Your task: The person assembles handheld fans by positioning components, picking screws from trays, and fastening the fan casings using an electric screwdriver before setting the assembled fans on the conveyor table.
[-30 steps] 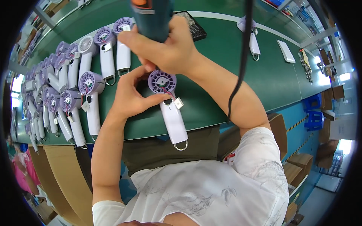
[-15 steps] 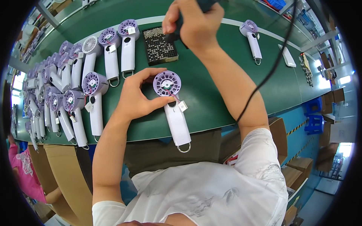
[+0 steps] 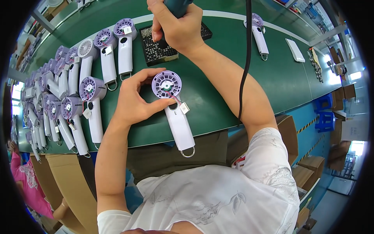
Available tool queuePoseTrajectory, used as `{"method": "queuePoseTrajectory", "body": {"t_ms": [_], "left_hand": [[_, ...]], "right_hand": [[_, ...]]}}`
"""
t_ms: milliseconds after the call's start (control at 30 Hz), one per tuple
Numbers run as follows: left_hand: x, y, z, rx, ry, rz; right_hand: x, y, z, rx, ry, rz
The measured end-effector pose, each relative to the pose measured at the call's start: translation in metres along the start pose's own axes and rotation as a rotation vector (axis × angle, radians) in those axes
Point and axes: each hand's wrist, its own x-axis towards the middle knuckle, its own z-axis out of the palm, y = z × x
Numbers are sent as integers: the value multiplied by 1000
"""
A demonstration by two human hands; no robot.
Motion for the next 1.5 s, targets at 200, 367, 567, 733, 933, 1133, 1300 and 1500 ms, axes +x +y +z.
{"method": "queuePoseTrajectory", "body": {"t_ms": [200, 367, 567, 733, 933, 1133, 1300, 1500], "left_hand": [[0, 0, 0, -6, -4, -1], [0, 1, 0, -7, -4, -2], [0, 1, -2, 3, -5, -1], [1, 1, -2, 7, -4, 11], [1, 1, -1, 13, -3, 0], [-2, 0, -1, -1, 4, 0], [0, 2, 0, 4, -3, -20], [0, 4, 0, -30, -10, -31]], "right_hand": [[-2, 0, 0, -15, -1, 2], [-2, -2, 0, -39, 11, 26], [-3, -1, 0, -45, -13, -2], [0, 6, -5, -113, -100, -11], [2, 6, -5, -140, -151, -45], [0, -36, 8, 30, 6, -30], [-1, -74, -11, 457, -339, -105], [-49, -107, 12, 205, -29, 188]]}}
